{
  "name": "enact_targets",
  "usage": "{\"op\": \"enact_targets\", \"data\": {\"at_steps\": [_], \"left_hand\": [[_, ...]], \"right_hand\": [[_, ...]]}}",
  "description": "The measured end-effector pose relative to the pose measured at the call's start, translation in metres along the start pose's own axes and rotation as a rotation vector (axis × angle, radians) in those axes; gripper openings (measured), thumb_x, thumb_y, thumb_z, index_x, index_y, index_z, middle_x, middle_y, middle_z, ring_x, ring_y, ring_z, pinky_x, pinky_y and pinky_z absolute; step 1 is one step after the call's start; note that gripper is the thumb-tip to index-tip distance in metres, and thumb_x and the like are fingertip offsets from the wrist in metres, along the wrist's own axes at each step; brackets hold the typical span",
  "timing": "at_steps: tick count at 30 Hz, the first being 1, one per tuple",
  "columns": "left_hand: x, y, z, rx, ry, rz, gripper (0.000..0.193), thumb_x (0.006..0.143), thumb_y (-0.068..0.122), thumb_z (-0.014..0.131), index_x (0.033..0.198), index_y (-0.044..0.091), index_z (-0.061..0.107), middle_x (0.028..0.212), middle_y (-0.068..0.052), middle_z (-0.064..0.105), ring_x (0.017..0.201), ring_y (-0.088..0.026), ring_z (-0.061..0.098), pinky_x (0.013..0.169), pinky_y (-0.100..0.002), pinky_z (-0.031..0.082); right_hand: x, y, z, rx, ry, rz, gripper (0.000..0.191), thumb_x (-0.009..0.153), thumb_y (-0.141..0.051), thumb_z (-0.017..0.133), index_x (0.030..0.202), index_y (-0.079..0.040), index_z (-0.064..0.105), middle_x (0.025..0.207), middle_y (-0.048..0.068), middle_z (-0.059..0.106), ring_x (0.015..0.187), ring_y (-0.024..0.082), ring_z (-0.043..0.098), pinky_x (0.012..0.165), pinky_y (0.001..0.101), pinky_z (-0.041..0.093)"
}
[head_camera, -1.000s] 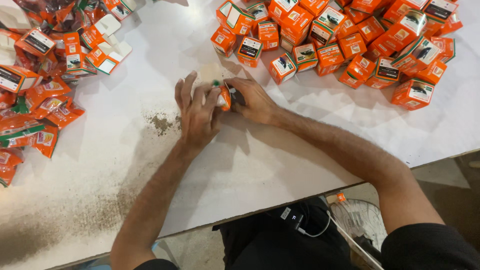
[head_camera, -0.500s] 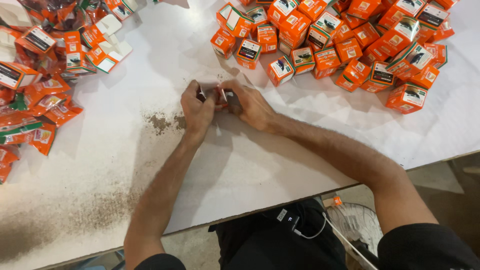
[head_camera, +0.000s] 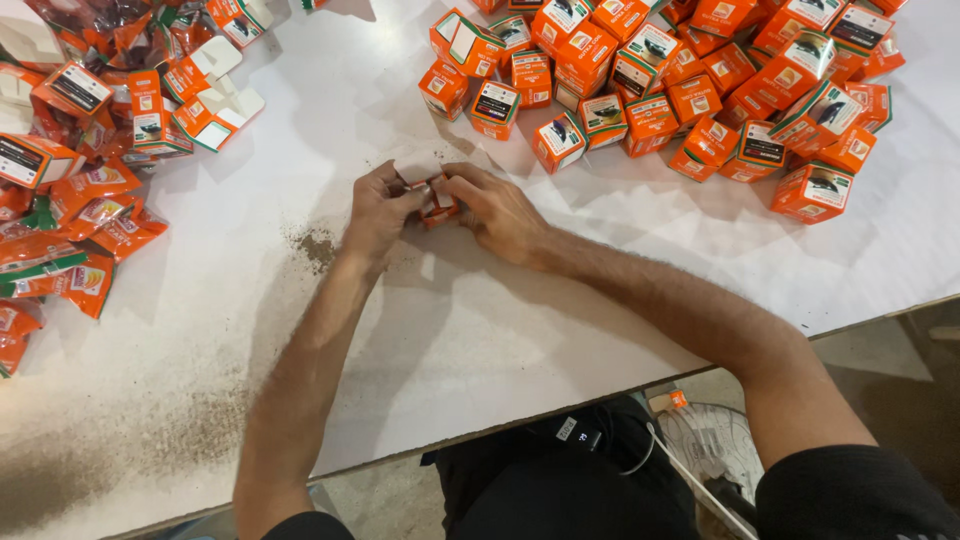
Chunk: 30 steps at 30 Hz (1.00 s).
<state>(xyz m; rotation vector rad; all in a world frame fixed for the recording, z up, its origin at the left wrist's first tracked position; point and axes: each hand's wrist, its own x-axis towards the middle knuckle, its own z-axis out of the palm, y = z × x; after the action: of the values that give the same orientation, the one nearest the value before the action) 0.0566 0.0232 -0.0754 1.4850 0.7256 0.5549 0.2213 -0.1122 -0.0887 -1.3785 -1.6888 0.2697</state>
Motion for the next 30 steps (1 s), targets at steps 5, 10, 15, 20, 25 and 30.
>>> {"op": "enact_targets", "data": {"at_steps": [5, 10, 15, 20, 25, 30], "left_hand": [[-0.03, 0.006, 0.012, 0.526, 0.047, 0.694, 0.026, 0.096, 0.002, 0.065, 0.121, -0.003, 0.069, 0.127, -0.015, 0.072, 0.119, -0.027, 0.067, 0.104, -0.038, 0.053], [-0.038, 0.009, 0.009, 0.738, 0.018, 0.828, 0.027, 0.092, 0.001, 0.074, 0.119, -0.002, 0.068, 0.136, -0.019, 0.066, 0.133, -0.036, 0.061, 0.112, -0.042, 0.051], [-0.034, 0.0, 0.012, 0.544, 0.059, 0.713, 0.016, 0.095, 0.002, 0.076, 0.108, 0.002, 0.066, 0.135, -0.017, 0.068, 0.132, -0.035, 0.065, 0.11, -0.042, 0.055], [-0.04, 0.001, 0.009, 0.783, -0.029, 0.849, 0.014, 0.097, -0.003, 0.07, 0.11, 0.003, 0.066, 0.15, -0.021, 0.057, 0.146, -0.04, 0.05, 0.116, -0.044, 0.051], [-0.052, -0.002, 0.0, 1.015, -0.079, 0.842, 0.047, 0.093, -0.002, 0.068, 0.139, 0.004, 0.062, 0.164, -0.017, 0.038, 0.156, -0.039, 0.03, 0.128, -0.055, 0.028], [-0.019, -0.01, -0.053, 0.896, 0.155, 0.79, 0.056, 0.098, 0.012, 0.078, 0.148, 0.011, 0.053, 0.164, -0.013, 0.041, 0.157, -0.035, 0.033, 0.132, -0.05, 0.029]], "right_hand": [[0.002, 0.0, -0.001, 0.052, 0.04, 0.0, 0.053, 0.082, 0.006, 0.074, 0.126, -0.005, 0.047, 0.126, 0.019, 0.063, 0.113, 0.043, 0.063, 0.088, 0.0485, 0.054], [0.001, 0.008, 0.001, 0.071, 0.032, 0.045, 0.06, 0.084, -0.002, 0.078, 0.125, -0.004, 0.035, 0.118, 0.021, 0.061, 0.109, 0.043, 0.063, 0.087, 0.0476, 0.053], [0.002, 0.005, -0.002, 0.079, -0.014, 0.139, 0.055, 0.086, -0.005, 0.079, 0.125, -0.006, 0.041, 0.112, 0.019, 0.064, 0.104, 0.042, 0.065, 0.082, 0.0486, 0.052], [-0.001, 0.001, -0.006, 0.071, -0.01, 0.001, 0.046, 0.083, 0.003, 0.074, 0.12, -0.007, 0.048, 0.123, 0.015, 0.064, 0.109, 0.042, 0.065, 0.083, 0.0482, 0.053], [-0.002, -0.001, -0.006, 0.074, -0.035, -0.049, 0.037, 0.085, 0.012, 0.061, 0.117, -0.007, 0.059, 0.138, 0.014, 0.059, 0.115, 0.036, 0.067, 0.091, 0.0421, 0.06], [0.014, 0.004, -0.027, 0.068, 0.213, 0.155, 0.026, 0.096, -0.001, 0.062, 0.119, -0.013, 0.064, 0.151, 0.009, 0.059, 0.122, 0.028, 0.067, 0.101, 0.0426, 0.057]]}}
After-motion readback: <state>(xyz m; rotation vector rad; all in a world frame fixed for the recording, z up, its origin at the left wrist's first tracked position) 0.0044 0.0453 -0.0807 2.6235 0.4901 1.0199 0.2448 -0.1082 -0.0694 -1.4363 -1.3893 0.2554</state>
